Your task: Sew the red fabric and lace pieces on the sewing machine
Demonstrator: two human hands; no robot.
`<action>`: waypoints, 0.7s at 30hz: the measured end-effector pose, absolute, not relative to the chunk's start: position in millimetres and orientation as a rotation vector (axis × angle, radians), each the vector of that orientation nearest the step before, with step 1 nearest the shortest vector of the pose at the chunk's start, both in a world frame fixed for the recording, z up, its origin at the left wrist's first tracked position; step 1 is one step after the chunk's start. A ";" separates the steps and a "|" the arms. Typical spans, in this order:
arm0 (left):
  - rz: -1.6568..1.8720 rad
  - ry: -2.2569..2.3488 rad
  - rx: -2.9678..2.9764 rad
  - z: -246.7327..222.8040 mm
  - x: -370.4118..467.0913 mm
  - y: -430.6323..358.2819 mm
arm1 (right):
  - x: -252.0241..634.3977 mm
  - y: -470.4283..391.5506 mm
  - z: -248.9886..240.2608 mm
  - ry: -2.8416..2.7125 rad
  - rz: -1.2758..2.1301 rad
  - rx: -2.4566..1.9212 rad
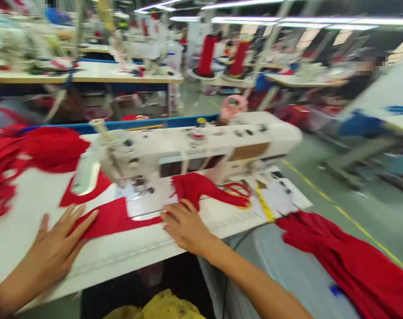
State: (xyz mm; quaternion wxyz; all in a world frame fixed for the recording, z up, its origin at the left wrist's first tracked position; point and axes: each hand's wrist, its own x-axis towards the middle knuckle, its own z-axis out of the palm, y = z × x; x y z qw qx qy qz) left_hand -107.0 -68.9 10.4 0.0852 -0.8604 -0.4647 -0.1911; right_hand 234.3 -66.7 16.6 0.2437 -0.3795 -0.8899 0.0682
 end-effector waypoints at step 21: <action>-0.555 -1.350 -2.715 -4.9 -26.6 -45.5 | 173.0 -14.5 8.2 -2.527 -0.005 -1.086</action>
